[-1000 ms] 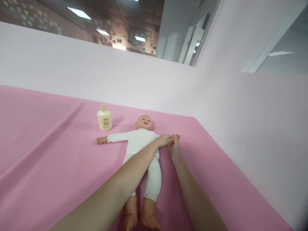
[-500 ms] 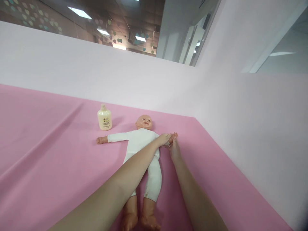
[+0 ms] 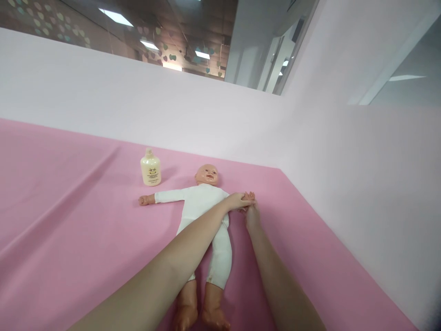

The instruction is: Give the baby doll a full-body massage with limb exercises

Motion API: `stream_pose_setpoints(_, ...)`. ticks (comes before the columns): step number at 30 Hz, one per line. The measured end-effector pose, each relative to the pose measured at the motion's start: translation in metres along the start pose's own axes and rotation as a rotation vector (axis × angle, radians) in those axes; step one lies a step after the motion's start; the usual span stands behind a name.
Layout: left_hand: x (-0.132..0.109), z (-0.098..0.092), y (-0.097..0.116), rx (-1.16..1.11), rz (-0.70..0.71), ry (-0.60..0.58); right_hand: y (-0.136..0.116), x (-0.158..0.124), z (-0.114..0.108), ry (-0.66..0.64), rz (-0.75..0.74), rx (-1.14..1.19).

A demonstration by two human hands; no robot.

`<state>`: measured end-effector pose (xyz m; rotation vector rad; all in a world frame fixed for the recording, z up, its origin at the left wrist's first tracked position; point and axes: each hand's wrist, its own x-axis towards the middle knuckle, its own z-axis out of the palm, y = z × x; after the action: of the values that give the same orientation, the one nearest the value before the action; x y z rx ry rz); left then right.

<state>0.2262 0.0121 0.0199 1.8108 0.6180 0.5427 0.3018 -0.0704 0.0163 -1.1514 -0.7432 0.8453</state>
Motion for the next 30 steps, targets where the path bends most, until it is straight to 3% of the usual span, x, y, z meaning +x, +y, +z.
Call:
stream_pose_setpoints(12,-0.003,-0.003,0.005,0.14,0.113,0.133,0.003,-0.002,-0.003,-0.122,-0.054,0.025)
stream_pose_setpoints(20,-0.004,-0.005,0.012,0.33,0.077,0.141,-0.001,-0.005,-0.003,-0.009,-0.006,0.001)
stream_pose_setpoints(30,-0.008,-0.001,0.013,0.477,0.115,0.179,0.008,0.016,-0.012,0.09,0.088,0.128)
